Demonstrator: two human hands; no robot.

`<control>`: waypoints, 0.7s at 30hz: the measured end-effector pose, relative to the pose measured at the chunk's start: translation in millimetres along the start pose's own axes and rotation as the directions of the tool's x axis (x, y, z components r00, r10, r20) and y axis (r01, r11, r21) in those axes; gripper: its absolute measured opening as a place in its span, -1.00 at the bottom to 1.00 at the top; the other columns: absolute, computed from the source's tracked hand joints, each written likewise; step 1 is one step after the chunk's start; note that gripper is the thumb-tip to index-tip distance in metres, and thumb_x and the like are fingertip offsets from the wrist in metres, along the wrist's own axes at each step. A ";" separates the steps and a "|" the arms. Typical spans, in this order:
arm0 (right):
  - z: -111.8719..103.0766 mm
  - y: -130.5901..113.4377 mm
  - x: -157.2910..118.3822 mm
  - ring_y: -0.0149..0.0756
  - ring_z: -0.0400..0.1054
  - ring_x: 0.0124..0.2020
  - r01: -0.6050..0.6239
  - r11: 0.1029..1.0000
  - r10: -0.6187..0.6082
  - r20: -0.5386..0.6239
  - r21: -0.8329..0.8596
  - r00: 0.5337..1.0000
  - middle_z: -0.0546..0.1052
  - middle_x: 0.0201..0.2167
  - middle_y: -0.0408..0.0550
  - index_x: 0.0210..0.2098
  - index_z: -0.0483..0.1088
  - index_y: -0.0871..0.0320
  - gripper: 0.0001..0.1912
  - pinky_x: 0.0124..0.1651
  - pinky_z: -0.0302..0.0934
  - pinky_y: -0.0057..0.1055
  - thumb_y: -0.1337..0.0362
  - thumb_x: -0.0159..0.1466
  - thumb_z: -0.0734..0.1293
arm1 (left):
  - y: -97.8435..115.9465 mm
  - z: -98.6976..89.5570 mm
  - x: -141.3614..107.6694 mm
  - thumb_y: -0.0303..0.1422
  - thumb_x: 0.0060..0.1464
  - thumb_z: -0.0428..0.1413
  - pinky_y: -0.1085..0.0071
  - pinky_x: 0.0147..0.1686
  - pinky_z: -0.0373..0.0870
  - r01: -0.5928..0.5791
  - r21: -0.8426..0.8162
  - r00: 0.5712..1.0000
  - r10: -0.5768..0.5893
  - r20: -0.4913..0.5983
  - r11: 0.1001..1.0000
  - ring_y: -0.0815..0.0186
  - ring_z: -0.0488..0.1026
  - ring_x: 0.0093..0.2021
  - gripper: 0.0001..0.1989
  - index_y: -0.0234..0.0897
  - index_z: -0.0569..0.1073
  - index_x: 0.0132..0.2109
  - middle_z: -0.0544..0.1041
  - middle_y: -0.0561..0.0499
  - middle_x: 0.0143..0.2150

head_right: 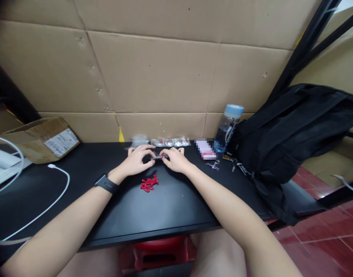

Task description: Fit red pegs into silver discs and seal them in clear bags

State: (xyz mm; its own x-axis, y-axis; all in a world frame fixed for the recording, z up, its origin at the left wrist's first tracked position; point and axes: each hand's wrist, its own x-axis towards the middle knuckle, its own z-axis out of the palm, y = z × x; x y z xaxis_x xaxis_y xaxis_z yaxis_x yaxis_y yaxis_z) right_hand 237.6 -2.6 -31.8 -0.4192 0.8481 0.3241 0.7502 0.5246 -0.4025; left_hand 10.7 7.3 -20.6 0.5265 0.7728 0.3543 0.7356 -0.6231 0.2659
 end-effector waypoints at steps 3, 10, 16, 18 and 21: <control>-5.1 1.3 -0.4 -0.13 0.47 0.01 -0.050 0.989 0.050 0.003 0.136 0.999 0.66 -0.07 -0.08 -0.01 0.46 0.01 -0.80 0.13 -0.04 -0.12 0.22 0.37 0.33 | -2.0 2.9 0.2 -0.13 0.17 0.15 -0.09 0.16 0.07 0.004 0.042 1.000 -0.003 -0.024 0.999 -0.06 0.22 0.34 -0.80 -0.10 0.57 -0.17 0.40 -0.01 0.33; -7.2 3.4 -0.7 -0.10 0.52 -0.01 -0.128 0.966 0.125 0.027 0.224 0.992 0.68 -0.20 -0.15 0.04 0.41 -0.01 -0.59 0.20 0.01 -0.02 0.29 0.21 0.48 | -7.8 11.6 3.8 -0.20 0.28 0.07 -0.07 0.13 0.14 0.140 0.043 0.990 -0.139 -0.022 0.989 -0.04 0.21 0.31 -0.76 -0.10 0.61 -0.22 0.49 0.00 0.25; -0.1 8.7 3.3 -0.14 0.58 -0.18 -0.228 0.879 0.279 -0.064 0.420 0.958 0.68 -0.33 -0.15 -0.01 0.41 0.01 -0.60 0.00 0.27 -0.19 0.29 0.19 0.50 | -0.6 8.3 5.6 -0.18 0.27 0.09 -0.06 0.11 0.16 0.237 -0.004 0.970 -0.237 -0.048 0.971 -0.07 0.19 0.29 -0.75 -0.09 0.63 -0.27 0.49 0.00 0.24; 2.2 11.7 4.4 -0.14 0.58 -0.23 -0.234 0.849 0.299 -0.065 0.474 0.952 0.68 -0.35 -0.13 -0.01 0.41 0.03 -0.57 -0.08 0.31 -0.25 0.26 0.15 0.53 | 1.2 7.1 5.2 -0.19 0.27 0.10 -0.05 0.10 0.17 0.252 -0.015 0.967 -0.252 -0.047 0.968 -0.08 0.17 0.29 -0.75 -0.10 0.63 -0.28 0.47 -0.01 0.25; 3.3 13.7 4.3 -0.15 0.58 -0.28 -0.244 0.823 0.320 -0.065 0.513 0.945 0.67 -0.37 -0.13 -0.03 0.43 0.04 -0.53 -0.14 0.33 -0.29 0.22 0.09 0.57 | 2.6 6.0 4.1 -0.24 0.25 0.12 -0.02 0.09 0.18 0.244 -0.022 0.969 -0.245 -0.032 0.970 -0.07 0.17 0.29 -0.81 -0.11 0.63 -0.24 0.45 -0.02 0.26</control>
State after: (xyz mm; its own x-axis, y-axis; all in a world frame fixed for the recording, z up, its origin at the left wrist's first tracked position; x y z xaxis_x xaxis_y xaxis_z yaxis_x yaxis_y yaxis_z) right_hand 244.4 8.5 -38.8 -0.1228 0.9648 0.2325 0.4575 0.2629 -0.8494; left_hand 17.3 9.6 -23.8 0.3168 0.8974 0.3070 0.8321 -0.4183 0.3643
